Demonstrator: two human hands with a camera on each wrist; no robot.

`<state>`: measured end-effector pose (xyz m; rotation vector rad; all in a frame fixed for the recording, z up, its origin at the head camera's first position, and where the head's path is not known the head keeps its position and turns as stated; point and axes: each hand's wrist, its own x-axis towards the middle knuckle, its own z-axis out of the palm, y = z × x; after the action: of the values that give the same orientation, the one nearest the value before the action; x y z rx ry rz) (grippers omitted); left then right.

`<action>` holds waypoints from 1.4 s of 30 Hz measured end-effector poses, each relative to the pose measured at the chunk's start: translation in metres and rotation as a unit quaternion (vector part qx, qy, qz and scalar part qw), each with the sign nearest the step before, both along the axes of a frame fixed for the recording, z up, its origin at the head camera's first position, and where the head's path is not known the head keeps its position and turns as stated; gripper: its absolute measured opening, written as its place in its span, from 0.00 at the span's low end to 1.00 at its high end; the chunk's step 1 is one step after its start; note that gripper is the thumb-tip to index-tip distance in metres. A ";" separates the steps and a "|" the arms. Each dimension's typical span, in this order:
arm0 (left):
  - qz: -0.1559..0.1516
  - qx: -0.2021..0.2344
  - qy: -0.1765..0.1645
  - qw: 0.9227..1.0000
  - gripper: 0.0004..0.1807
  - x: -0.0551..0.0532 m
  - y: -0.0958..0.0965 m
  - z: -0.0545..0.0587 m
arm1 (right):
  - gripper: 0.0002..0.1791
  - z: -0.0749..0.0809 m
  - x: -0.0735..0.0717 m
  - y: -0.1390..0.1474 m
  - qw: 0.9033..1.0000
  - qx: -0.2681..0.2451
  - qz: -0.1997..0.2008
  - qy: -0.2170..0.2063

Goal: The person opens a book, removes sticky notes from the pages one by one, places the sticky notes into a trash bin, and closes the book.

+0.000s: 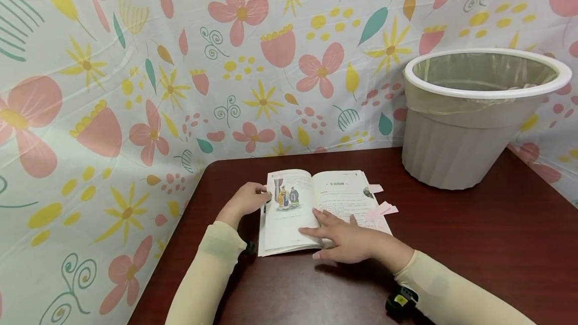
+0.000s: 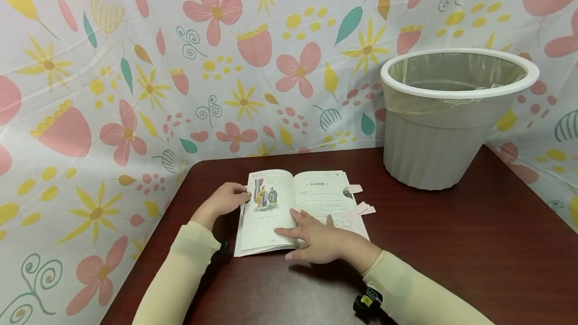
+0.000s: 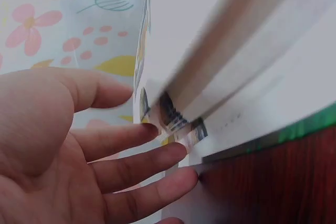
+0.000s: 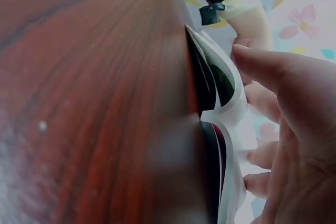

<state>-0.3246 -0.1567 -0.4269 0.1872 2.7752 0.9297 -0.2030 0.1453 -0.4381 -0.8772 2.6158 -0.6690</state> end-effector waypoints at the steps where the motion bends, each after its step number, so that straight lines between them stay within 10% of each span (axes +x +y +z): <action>1: 0.005 -0.005 -0.002 1.000 0.29 0.001 0.001 0.000 | 0.33 -0.001 0.000 0.000 1.000 0.005 0.001 -0.001; 11: 0.030 -0.039 0.013 0.999 0.38 0.008 0.014 0.000 | 0.32 0.000 0.003 -0.003 0.999 0.029 0.010 -0.009; 24: -0.120 -0.123 0.018 0.985 0.38 0.025 0.034 0.011 | 0.37 0.004 0.005 -0.001 0.999 0.034 0.034 0.021; 34: -0.236 -0.055 0.044 0.969 0.32 0.030 0.044 0.010 | 0.46 0.005 0.001 0.003 0.999 0.032 0.034 0.017; 42: -0.259 -0.030 0.106 0.959 0.19 0.034 0.053 0.012 | 0.45 0.009 -0.012 0.023 0.999 -0.001 0.032 0.016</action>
<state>-0.2909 -0.1040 -0.4150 1.0010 2.7066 0.7188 -0.2154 0.1680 -0.4288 -0.9765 2.6036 -0.6450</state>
